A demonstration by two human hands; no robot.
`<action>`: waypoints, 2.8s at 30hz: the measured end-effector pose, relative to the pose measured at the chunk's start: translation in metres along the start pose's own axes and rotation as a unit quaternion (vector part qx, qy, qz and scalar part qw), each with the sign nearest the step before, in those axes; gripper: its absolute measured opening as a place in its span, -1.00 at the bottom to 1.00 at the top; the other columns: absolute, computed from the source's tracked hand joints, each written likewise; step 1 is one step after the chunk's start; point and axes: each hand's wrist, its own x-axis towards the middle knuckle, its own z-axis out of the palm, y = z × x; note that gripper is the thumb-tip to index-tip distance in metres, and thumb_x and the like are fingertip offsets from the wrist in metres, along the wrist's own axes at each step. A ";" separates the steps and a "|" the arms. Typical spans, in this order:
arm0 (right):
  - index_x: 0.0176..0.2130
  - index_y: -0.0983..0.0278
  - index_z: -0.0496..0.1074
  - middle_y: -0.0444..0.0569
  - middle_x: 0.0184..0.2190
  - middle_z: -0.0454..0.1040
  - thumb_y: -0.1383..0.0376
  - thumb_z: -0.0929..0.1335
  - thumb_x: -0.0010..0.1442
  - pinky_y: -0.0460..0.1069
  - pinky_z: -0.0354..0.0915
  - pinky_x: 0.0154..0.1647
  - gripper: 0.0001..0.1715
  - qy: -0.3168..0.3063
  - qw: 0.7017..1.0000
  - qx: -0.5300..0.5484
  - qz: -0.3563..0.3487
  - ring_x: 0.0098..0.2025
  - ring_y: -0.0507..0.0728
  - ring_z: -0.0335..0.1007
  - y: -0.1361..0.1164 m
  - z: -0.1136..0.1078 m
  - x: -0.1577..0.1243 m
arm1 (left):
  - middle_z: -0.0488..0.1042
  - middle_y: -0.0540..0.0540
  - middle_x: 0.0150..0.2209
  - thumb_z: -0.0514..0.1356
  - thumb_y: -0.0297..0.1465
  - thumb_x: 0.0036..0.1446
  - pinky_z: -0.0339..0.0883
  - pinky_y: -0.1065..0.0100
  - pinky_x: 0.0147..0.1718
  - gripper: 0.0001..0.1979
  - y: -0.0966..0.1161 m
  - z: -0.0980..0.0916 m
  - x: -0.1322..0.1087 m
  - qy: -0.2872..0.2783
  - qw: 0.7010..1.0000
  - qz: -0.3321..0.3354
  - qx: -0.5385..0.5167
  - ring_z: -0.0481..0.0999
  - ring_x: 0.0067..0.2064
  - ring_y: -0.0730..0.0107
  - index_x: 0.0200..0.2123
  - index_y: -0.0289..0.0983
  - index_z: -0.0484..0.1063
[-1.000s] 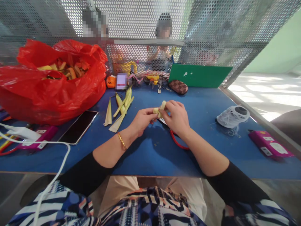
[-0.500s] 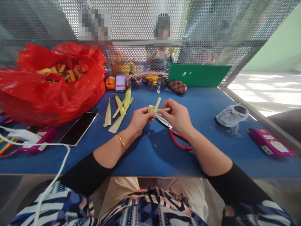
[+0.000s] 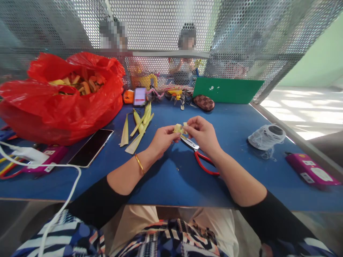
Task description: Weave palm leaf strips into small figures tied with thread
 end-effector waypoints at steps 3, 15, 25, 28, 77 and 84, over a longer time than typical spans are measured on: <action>-0.47 0.25 0.39 -0.19 -0.63 0.36 0.21 0.37 0.03 -0.06 0.17 -0.49 -0.84 0.015 0.999 -0.047 -0.006 -0.57 -0.01 0.22 0.005 -0.001 0.000 | 0.45 0.02 -0.56 0.40 -0.34 -0.18 0.20 0.44 -0.47 -0.76 -0.002 0.000 0.002 0.001 1.000 -0.006 -0.018 0.35 -0.50 0.52 -0.37 -0.29 0.56; -0.48 0.27 0.46 -0.18 -0.61 0.42 0.31 0.35 0.02 -0.06 0.13 -0.49 -0.90 -0.017 0.990 -0.138 0.023 -0.55 0.01 0.27 0.005 -0.002 -0.001 | 0.51 -0.01 -0.51 0.41 -0.37 -0.20 0.27 0.43 -0.46 -0.81 -0.002 0.005 0.001 0.013 1.000 0.011 0.012 0.36 -0.48 0.51 -0.43 -0.31 0.61; -0.41 0.26 0.41 -0.15 -0.58 0.41 0.24 0.27 0.13 -0.05 0.27 -0.45 -0.82 -0.115 0.991 -0.031 0.067 -0.54 0.03 0.33 0.007 -0.002 0.004 | 0.43 0.03 -0.61 0.29 -0.42 -0.10 0.21 0.44 -0.48 -0.94 -0.011 -0.002 0.005 -0.036 0.989 0.035 0.137 0.35 -0.55 0.49 -0.53 -0.29 0.55; -0.50 0.26 0.41 -0.18 -0.63 0.37 0.23 0.37 0.02 -0.06 0.13 -0.51 -0.85 -0.101 0.987 -0.114 0.044 -0.56 0.01 0.23 0.003 -0.004 0.003 | 0.43 0.01 -0.61 0.26 -0.39 -0.08 0.21 0.44 -0.48 -0.90 -0.016 -0.003 0.004 -0.072 0.980 0.032 0.183 0.38 -0.53 0.46 -0.55 -0.29 0.52; -0.54 0.27 0.47 -0.13 -0.61 0.44 0.15 0.53 -0.26 -0.04 0.23 -0.37 -0.71 0.011 0.933 0.281 0.226 -0.49 0.03 0.36 -0.006 0.032 -0.023 | 0.60 -0.12 -0.38 0.44 -0.34 -0.14 0.31 0.42 -0.42 -0.64 -0.004 0.011 0.002 0.025 0.975 -0.022 -0.221 0.49 -0.41 0.45 -0.22 -0.34 0.61; -0.64 0.24 0.31 -0.19 -0.61 0.28 0.22 0.40 -0.15 -0.06 0.14 -0.35 -0.78 -0.021 0.967 0.230 0.106 -0.47 0.00 0.14 -0.005 0.032 -0.024 | 0.62 -0.16 -0.36 0.42 -0.35 -0.12 0.33 0.35 -0.36 -0.69 -0.002 0.003 0.007 0.001 0.978 0.020 -0.207 0.54 -0.38 0.37 -0.26 -0.37 0.60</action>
